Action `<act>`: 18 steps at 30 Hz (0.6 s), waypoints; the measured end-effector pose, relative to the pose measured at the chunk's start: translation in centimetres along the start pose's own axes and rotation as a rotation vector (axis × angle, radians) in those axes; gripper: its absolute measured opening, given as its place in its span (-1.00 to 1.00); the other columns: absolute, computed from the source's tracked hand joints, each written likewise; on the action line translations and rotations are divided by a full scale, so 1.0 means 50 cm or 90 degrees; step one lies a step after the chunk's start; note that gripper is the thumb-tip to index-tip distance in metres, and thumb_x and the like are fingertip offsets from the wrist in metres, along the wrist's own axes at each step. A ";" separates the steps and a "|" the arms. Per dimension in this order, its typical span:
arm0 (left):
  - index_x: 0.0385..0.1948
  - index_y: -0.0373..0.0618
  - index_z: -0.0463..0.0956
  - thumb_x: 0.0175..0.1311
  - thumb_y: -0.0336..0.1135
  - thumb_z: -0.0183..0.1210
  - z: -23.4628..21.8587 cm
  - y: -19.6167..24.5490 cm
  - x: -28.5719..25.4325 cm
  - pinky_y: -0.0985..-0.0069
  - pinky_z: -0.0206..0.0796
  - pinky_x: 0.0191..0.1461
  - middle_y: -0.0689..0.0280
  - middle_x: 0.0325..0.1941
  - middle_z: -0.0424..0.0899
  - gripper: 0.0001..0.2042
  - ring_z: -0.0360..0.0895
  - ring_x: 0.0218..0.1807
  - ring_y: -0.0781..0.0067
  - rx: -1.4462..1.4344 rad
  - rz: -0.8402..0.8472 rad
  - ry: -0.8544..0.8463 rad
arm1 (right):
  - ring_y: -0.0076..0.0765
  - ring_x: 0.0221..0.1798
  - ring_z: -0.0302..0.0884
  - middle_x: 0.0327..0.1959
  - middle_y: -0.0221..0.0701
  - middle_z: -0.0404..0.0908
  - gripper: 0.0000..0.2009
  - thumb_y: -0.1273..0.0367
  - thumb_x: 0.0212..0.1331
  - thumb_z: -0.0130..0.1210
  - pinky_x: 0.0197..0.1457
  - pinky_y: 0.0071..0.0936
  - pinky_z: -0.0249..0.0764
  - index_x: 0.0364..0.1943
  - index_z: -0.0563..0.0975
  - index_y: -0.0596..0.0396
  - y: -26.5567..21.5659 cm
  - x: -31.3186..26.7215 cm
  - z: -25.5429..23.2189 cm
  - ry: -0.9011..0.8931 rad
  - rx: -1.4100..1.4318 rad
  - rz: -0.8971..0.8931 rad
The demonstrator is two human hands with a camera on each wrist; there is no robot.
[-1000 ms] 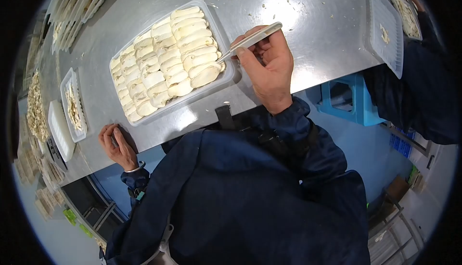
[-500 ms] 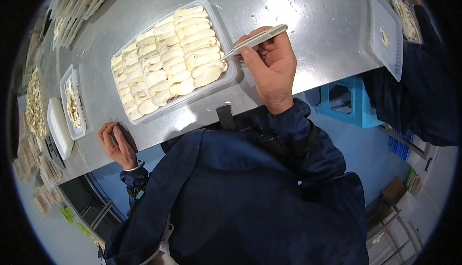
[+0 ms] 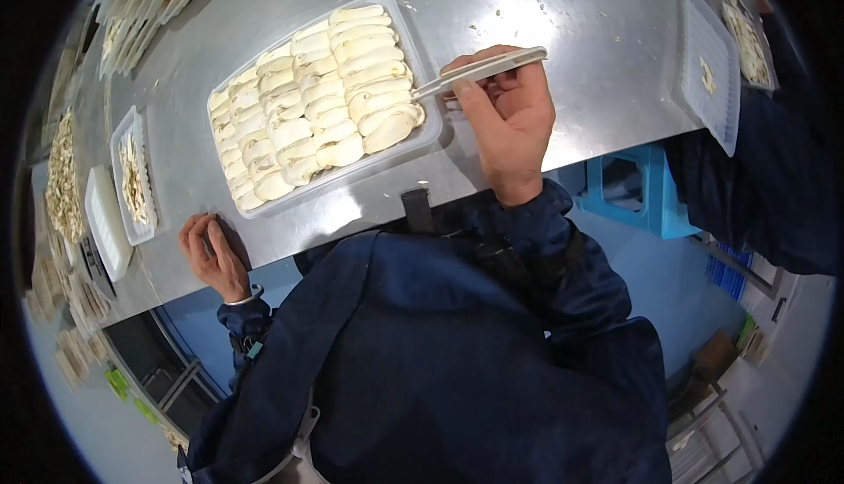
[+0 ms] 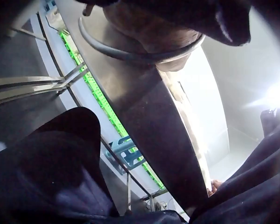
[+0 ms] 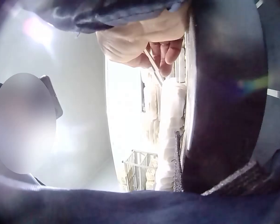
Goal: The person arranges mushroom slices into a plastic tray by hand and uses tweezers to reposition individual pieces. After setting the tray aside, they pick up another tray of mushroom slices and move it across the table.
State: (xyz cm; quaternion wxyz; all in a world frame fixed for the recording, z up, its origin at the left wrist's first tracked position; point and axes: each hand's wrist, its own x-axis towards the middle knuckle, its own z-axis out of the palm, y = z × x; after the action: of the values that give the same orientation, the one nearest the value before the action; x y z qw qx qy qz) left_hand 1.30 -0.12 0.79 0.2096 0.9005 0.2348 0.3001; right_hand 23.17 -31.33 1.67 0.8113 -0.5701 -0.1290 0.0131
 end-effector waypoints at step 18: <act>-0.19 -0.31 0.57 0.41 -0.37 0.10 0.000 0.001 -0.003 0.42 0.36 0.12 0.15 -0.01 0.47 -0.83 0.49 0.02 0.30 -0.003 -0.011 -0.002 | -0.52 -0.12 0.53 -0.14 -0.24 0.64 -0.72 0.60 0.20 0.12 0.01 -0.54 0.46 -0.01 0.40 0.23 0.008 -0.006 0.010 -0.107 -0.050 0.001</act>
State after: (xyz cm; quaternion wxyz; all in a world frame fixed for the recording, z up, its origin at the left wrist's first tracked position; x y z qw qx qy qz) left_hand 1.23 -0.25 0.75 0.2146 0.8985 0.2413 0.2974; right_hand 22.84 -30.80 1.42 0.7745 -0.5987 -0.1964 0.0562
